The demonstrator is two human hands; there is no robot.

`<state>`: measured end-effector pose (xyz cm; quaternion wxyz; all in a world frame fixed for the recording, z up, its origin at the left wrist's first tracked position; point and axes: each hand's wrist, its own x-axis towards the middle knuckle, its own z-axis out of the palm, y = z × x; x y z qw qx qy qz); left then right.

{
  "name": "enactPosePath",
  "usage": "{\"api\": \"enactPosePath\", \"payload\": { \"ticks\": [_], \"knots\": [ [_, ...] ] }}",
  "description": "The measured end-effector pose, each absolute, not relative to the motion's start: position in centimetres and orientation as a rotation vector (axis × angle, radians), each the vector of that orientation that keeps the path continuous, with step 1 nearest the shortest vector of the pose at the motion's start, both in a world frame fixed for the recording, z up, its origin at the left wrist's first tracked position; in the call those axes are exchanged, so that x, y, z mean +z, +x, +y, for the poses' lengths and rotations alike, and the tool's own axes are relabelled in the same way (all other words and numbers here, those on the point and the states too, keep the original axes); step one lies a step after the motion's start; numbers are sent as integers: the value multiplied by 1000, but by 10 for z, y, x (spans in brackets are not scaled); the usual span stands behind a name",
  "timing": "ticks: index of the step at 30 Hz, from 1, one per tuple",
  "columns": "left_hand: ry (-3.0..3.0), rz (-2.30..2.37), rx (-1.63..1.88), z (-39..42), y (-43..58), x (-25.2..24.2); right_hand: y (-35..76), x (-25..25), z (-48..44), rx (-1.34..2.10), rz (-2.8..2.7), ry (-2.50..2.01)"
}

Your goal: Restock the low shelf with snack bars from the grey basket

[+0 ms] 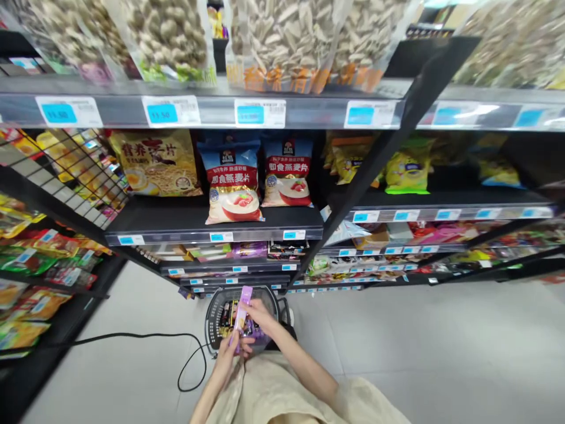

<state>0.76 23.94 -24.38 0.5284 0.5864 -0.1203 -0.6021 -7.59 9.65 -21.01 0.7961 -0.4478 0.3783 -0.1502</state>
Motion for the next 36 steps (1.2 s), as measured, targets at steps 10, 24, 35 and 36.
{"api": "enactPosePath", "payload": {
  "ticks": [10,24,35,36],
  "knots": [
    [1523,-496,-1372,253,37,-236,-68,-227,114,-529,1034,-751],
    [1513,-343,-1274,274,31,-258,-71,-238,115,-250,944,-969],
    [1535,-353,-1302,278,41,-266,-50,-238,6,-335,877,-781],
    [1531,-354,-1307,280,42,-265,-45,-234,-7,-326,856,-766]
  ]
}}
